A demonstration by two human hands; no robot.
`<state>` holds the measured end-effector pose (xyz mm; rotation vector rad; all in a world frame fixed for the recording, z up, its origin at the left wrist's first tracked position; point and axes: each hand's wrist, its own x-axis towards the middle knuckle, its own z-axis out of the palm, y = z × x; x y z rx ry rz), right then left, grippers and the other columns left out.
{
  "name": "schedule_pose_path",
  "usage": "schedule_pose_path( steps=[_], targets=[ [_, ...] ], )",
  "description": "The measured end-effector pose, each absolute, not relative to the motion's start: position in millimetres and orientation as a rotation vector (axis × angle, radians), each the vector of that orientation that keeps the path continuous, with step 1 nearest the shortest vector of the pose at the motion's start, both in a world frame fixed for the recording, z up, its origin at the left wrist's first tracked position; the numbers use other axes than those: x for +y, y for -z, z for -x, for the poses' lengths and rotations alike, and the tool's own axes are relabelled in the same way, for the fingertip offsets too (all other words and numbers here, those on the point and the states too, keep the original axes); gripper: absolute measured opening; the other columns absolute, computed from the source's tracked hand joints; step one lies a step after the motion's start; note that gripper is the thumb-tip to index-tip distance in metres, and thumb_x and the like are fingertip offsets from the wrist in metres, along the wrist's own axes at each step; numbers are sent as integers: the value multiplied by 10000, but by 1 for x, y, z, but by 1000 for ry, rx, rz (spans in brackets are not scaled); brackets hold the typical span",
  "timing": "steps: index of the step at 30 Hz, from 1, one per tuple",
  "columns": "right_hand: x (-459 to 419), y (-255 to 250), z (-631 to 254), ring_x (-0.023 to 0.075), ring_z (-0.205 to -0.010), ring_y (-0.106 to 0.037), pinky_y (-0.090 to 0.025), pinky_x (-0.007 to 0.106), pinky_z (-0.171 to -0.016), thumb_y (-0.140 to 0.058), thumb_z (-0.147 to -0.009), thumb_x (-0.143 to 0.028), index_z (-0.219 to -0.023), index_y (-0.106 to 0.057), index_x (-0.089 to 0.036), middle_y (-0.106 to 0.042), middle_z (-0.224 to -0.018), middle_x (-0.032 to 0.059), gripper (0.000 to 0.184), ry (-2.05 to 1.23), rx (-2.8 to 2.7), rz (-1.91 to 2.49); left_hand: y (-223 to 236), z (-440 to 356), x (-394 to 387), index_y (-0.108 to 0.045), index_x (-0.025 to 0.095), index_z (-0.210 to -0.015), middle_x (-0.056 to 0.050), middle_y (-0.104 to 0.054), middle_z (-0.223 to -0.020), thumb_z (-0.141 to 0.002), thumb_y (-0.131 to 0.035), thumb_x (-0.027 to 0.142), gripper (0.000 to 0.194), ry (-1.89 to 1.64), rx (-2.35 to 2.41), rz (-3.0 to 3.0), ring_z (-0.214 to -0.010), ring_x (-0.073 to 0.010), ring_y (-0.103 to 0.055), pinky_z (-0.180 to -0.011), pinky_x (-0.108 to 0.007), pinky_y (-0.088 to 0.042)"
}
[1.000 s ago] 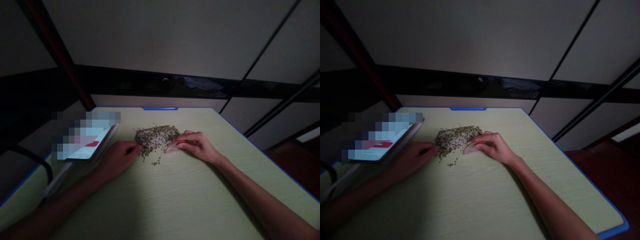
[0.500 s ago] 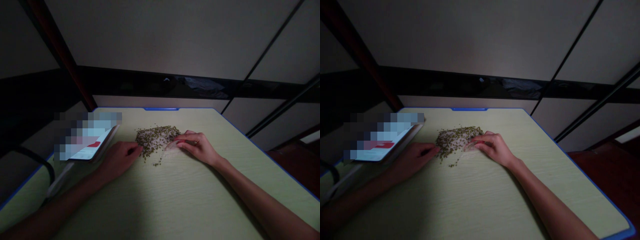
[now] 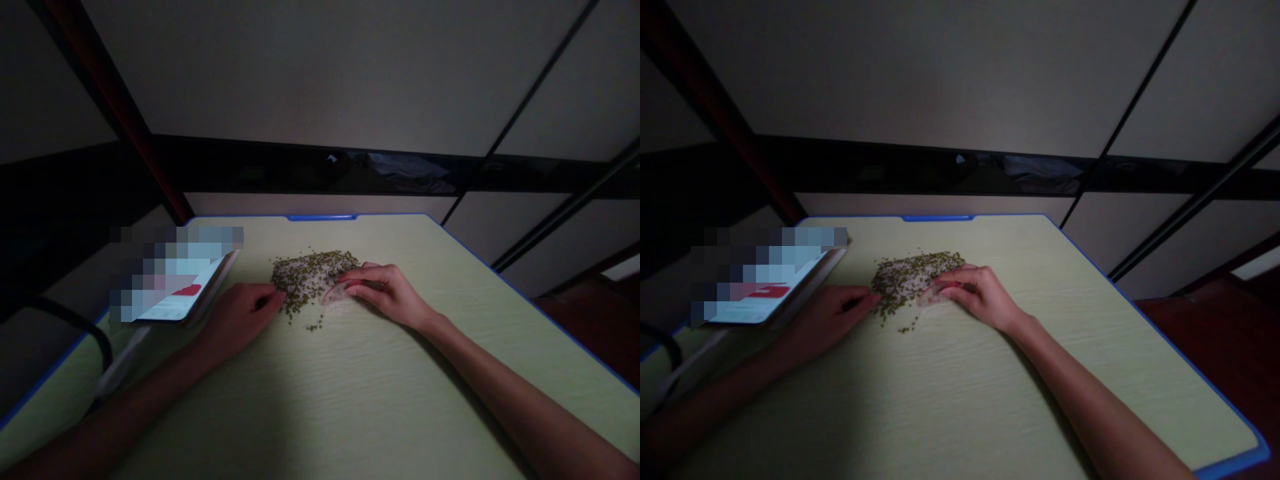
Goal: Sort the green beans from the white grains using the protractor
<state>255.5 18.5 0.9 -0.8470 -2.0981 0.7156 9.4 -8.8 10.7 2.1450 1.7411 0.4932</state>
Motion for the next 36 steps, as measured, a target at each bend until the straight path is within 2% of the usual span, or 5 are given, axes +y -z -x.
schedule_pose_path(
  steps=[10,19,36],
  targets=[
    [15,-4,-251,149,-837,-639,-484,258,-749,-534,-840,-216,-940,-687,-175,-702,-936,53,187,-718,-2180,778,-8,-8,-8,-353,190,-504,40,-366,-479,-783,-353,430,368,-493,1738,-2144,-492,-113,-383,-496,-240,-224],
    [13,-14,-251,155,-854,-617,-460,283,-779,-463,-883,-182,-953,-656,-156,-691,-923,69,207,-446,-2427,657,-8,-9,-7,-358,189,-506,36,-375,-488,-773,-349,431,361,-503,1737,-2143,-504,-117,-394,-500,-240,-228],
    [6,-28,-257,142,-760,-604,-404,268,-712,-430,-893,-159,-890,-653,-133,-670,-810,67,225,-365,-2597,703,-4,-6,-6,-340,192,-496,43,-344,-474,-772,-344,440,371,-500,1750,-2148,-481,-108,-372,-490,-238,-219]
  ],
)
